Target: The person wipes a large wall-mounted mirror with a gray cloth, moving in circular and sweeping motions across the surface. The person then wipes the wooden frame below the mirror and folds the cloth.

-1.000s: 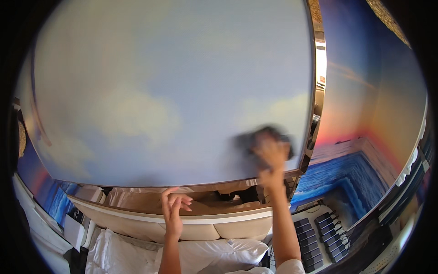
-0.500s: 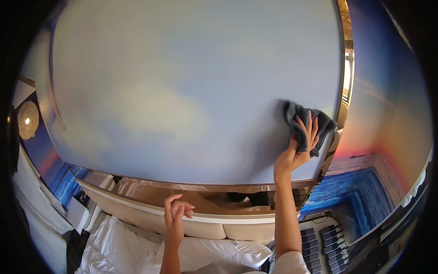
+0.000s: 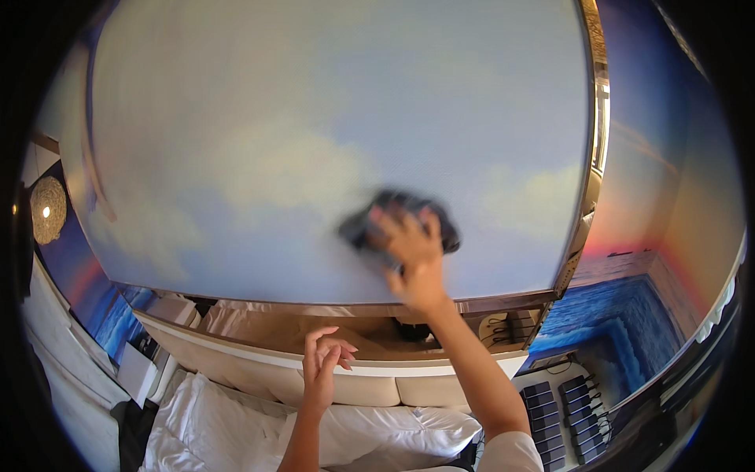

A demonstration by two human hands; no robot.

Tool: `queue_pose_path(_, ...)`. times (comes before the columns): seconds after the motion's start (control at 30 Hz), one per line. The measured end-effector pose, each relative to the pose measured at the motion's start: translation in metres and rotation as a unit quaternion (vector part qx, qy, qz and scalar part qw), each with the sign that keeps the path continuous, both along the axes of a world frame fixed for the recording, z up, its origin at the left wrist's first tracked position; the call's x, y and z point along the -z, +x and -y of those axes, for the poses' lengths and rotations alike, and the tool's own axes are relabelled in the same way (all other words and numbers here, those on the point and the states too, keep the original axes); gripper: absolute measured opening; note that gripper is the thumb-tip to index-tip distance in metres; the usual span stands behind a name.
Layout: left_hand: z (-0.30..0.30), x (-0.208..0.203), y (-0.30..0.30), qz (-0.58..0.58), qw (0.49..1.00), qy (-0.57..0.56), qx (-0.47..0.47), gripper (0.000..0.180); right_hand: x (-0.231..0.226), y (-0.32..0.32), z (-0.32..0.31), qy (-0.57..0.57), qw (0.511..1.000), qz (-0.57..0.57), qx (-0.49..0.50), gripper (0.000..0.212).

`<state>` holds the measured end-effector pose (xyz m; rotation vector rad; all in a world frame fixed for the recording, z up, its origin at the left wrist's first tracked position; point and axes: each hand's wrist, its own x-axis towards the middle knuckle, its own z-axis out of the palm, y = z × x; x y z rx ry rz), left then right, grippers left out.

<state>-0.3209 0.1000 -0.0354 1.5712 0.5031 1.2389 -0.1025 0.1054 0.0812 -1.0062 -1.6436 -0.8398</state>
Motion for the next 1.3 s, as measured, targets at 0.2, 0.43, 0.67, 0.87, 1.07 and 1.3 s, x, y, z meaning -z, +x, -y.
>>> queue_pose_path(0.2,-0.011,0.011,0.004,-0.001,1.000,-0.002,0.005,0.028,0.086,0.055,0.033,-0.033,0.999,0.013,0.025,0.024)
queue_pose_path(0.43,-0.002,0.010,0.037,0.012,0.999,0.000,0.030,0.029,0.078,0.068,0.053,0.067,0.956,-0.228,0.170,0.045)
queue_pose_path(0.67,0.026,0.000,0.086,0.021,1.000,0.022,-0.003,0.030,0.106,0.107,0.090,-0.096,0.981,-0.149,0.075,0.047)
queue_pose_path(0.87,0.059,-0.002,0.100,0.030,0.998,-0.026,-0.045,0.031,0.124,0.091,0.094,-0.037,0.949,-0.306,0.072,0.037)
queue_pose_path(1.07,0.065,-0.011,0.085,-0.047,0.983,-0.005,-0.175,0.041,0.135,0.037,0.100,-0.341,0.807,-0.399,-0.272,0.034)
queue_pose_path(1.3,0.046,-0.019,0.049,-0.214,0.976,0.001,0.039,0.085,0.127,0.055,0.124,-0.349,0.477,-0.697,-0.407,0.043)
